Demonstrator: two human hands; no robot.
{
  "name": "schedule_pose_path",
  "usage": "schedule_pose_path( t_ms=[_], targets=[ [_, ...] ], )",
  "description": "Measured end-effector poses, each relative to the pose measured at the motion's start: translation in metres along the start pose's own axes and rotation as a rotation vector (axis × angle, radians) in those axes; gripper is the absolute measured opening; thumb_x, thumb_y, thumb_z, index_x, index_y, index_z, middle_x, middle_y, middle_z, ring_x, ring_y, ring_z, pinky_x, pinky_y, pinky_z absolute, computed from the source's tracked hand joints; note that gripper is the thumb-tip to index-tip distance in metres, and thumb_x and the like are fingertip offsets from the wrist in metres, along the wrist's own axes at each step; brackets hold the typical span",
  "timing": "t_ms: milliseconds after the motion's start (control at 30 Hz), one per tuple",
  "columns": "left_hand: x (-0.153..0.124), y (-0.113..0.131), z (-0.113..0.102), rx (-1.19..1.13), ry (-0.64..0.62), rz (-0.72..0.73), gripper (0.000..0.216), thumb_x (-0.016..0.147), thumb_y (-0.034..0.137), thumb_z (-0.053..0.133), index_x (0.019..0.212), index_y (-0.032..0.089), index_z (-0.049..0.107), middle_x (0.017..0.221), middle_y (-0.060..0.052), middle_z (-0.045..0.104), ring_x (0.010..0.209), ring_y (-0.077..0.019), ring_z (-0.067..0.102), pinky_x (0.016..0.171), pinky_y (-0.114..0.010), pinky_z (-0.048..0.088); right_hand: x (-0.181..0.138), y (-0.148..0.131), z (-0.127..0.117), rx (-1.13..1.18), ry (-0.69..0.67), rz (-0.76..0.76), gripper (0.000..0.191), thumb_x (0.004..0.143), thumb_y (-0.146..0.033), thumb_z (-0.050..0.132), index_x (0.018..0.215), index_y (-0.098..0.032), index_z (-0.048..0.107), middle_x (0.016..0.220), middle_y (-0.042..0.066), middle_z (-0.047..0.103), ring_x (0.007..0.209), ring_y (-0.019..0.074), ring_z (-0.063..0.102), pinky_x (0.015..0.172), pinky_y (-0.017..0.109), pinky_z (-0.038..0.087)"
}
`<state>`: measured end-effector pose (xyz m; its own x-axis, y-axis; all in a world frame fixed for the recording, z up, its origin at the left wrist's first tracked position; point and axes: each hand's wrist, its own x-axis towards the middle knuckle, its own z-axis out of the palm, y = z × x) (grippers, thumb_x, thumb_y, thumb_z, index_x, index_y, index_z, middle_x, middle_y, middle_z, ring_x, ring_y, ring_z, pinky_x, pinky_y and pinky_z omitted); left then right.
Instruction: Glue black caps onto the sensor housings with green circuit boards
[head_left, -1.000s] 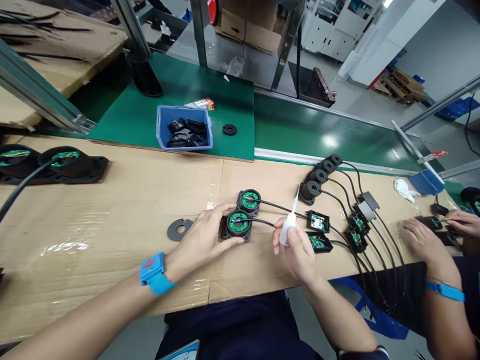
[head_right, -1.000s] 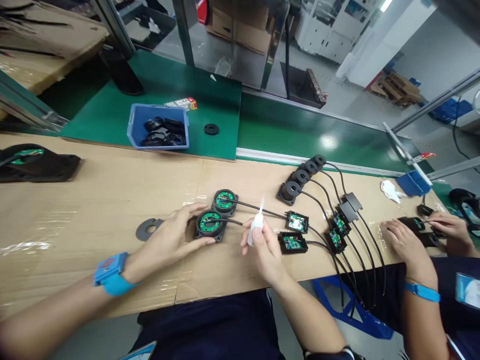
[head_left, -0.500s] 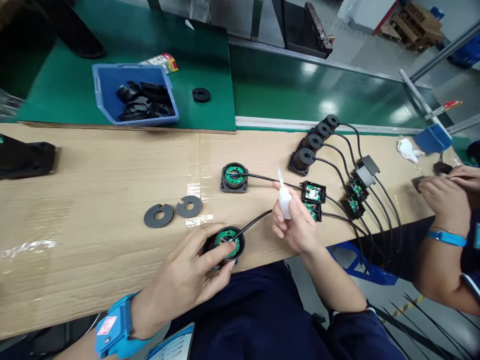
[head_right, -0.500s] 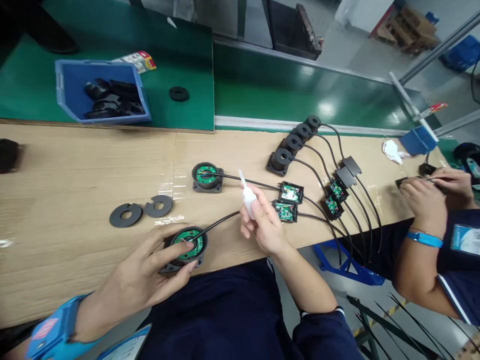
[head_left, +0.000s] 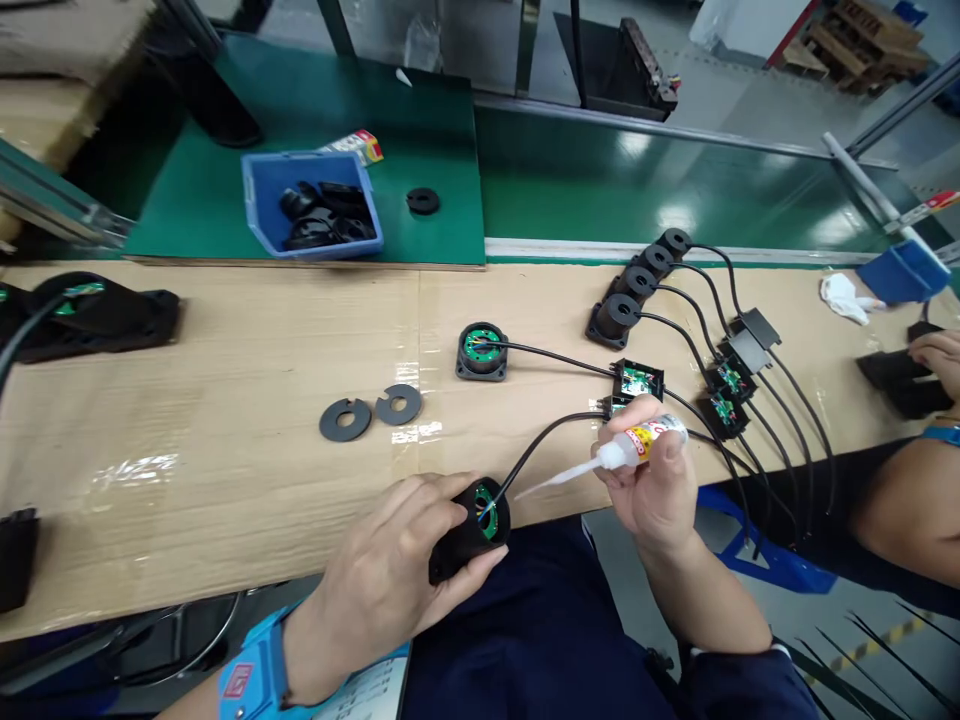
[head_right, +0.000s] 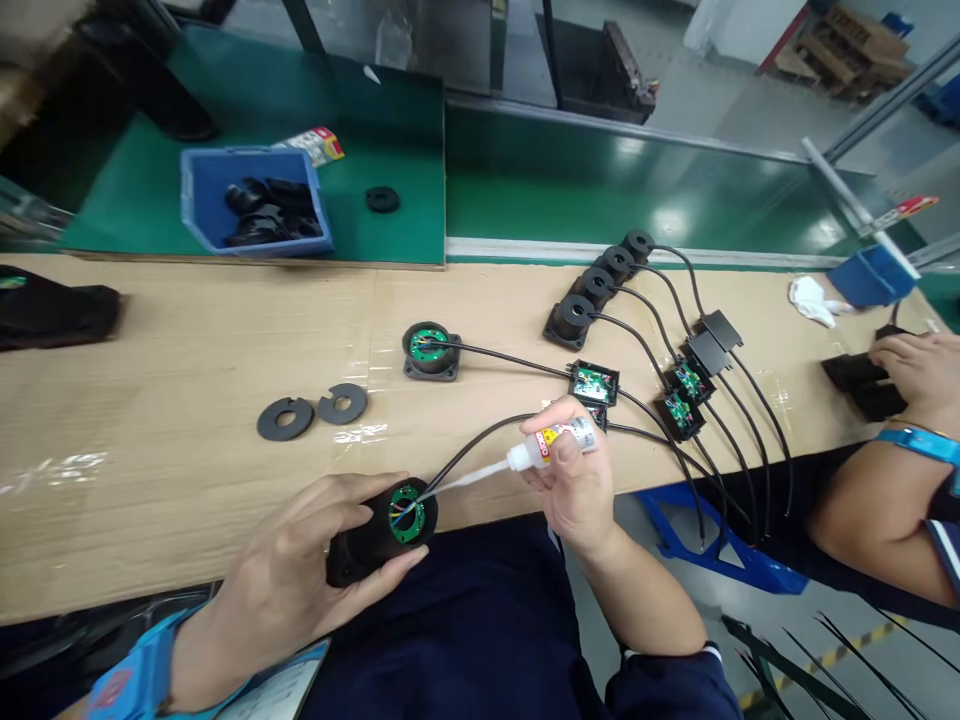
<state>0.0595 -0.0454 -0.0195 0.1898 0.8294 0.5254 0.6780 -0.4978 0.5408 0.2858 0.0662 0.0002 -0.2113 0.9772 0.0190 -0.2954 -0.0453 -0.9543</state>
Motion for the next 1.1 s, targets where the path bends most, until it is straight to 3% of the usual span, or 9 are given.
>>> schedule_pose_path(
  t_ms=[167,267,400,633,833,1100],
  targets=[
    [-0.006,0.002,-0.001,0.004,0.027,-0.047,0.046,0.090,0.022,0.082,0.120,0.020,0.048,0.116,-0.018,0.077,0.099,-0.0244,0.078,0.082,-0.038,0.067,0.002,0.004,0.000,-0.121,-0.070,-0.159,0.037,0.092,-0.062,0.075,0.087,-0.025,0.074,0.065,-0.002,0.053,0.051,0.0116,0.043,0.049,0.028,0.031],
    [-0.011,0.001,-0.002,-0.021,0.020,-0.099,0.049,0.088,0.023,0.084,0.121,0.023,0.047,0.120,-0.016,0.076,0.104,-0.0254,0.078,0.084,-0.040,0.068,0.001,0.000,0.000,-0.161,-0.139,-0.224,0.030,0.095,-0.057,0.073,0.094,-0.028,0.074,0.068,0.000,0.058,0.051,0.0133,0.046,0.048,0.029,0.033],
    [-0.015,0.001,-0.002,-0.052,0.023,-0.162,0.053,0.086,0.029,0.087,0.122,0.027,0.047,0.124,-0.011,0.076,0.103,-0.0256,0.079,0.082,-0.042,0.068,0.002,-0.008,0.002,-0.206,-0.224,-0.286,0.034,0.094,-0.061,0.074,0.095,-0.028,0.074,0.073,0.001,0.064,0.051,0.0145,0.050,0.045,0.030,0.037],
    [-0.007,0.007,-0.007,-0.049,0.028,-0.176,0.045,0.090,0.034,0.084,0.118,0.029,0.049,0.123,-0.009,0.077,0.098,-0.0246,0.079,0.077,-0.042,0.068,0.002,-0.012,0.006,-0.383,-0.292,-0.393,0.034,0.097,-0.061,0.070,0.095,-0.027,0.073,0.072,0.001,0.066,0.054,0.0149,0.055,0.047,0.031,0.043],
    [-0.007,0.009,-0.008,0.014,0.011,-0.124,0.043,0.089,0.031,0.085,0.115,0.027,0.051,0.122,-0.010,0.078,0.099,-0.0242,0.079,0.078,-0.041,0.067,0.005,-0.026,0.017,-0.447,-0.354,-0.381,0.030,0.099,-0.054,0.072,0.089,-0.026,0.069,0.070,-0.002,0.066,0.053,0.0119,0.058,0.050,0.028,0.046],
    [-0.001,0.014,-0.010,0.024,0.000,-0.121,0.036,0.090,0.028,0.083,0.107,0.025,0.052,0.123,-0.009,0.078,0.098,-0.0216,0.079,0.078,-0.036,0.066,0.006,-0.022,0.017,-0.431,-0.402,-0.369,0.029,0.100,-0.052,0.071,0.089,-0.026,0.067,0.066,-0.004,0.064,0.049,0.0108,0.056,0.049,0.027,0.047]
  ],
)
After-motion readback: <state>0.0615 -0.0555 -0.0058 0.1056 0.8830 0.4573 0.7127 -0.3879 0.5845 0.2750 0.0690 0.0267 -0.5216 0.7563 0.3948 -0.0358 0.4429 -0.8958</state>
